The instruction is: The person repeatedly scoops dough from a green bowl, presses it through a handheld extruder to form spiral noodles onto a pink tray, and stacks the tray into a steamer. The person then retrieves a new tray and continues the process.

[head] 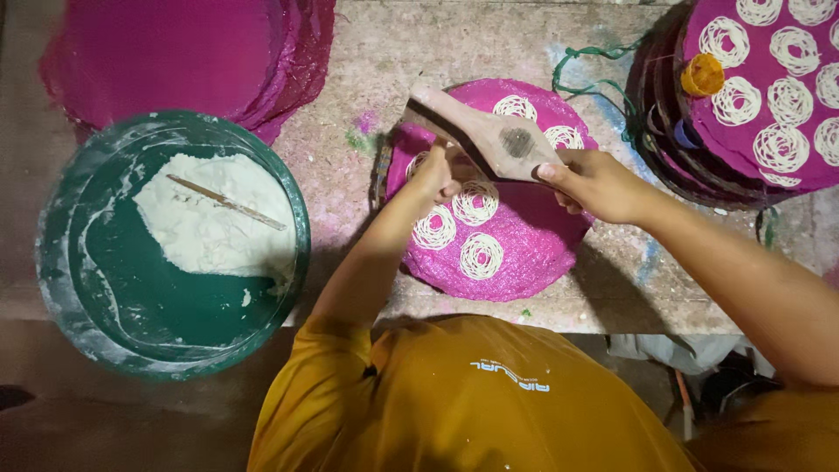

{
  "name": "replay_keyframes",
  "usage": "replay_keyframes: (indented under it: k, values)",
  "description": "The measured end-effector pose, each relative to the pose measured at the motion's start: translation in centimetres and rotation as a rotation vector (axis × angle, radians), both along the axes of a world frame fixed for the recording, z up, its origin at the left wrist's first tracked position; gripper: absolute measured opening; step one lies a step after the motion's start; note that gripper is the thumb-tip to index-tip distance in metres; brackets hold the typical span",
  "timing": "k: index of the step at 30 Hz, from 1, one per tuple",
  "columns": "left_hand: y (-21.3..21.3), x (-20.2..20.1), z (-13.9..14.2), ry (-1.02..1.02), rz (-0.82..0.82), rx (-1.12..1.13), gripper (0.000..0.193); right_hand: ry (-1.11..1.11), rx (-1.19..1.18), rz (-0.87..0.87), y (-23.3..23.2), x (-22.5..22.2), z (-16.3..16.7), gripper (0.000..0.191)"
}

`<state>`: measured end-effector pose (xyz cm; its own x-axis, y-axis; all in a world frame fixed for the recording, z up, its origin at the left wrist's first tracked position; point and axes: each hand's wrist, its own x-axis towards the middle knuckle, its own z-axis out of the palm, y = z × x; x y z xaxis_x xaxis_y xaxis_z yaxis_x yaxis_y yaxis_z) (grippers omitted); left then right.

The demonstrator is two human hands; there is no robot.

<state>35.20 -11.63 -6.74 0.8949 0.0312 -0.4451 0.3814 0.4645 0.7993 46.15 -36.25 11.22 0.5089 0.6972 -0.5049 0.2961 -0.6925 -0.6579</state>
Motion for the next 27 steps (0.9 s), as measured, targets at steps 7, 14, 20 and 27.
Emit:
replay_keyframes:
  k: [7, 14, 20, 27]
  values:
    - [0.1, -6.7, 3.4, -0.191, -0.246, 1.127, 0.073, 0.006, 0.169, -0.04, -1.7, 0.6, -1.3, 0.058]
    - [0.6, -0.9, 6.8, -0.411, 0.432, -0.531, 0.062, 0.487, 0.029, -0.058, -2.8, 1.5, -1.0, 0.069]
    - [-1.1, 6.4, 8.5, -0.84, 0.36, -1.053, 0.046, 0.163, -0.211, -0.013, -1.8, 3.1, 1.4, 0.087]
    - [0.6, 8.2, 5.7, -0.876, 0.388, -1.0, 0.045, -0.093, -0.265, -0.036, 0.9, 1.7, 0.9, 0.069]
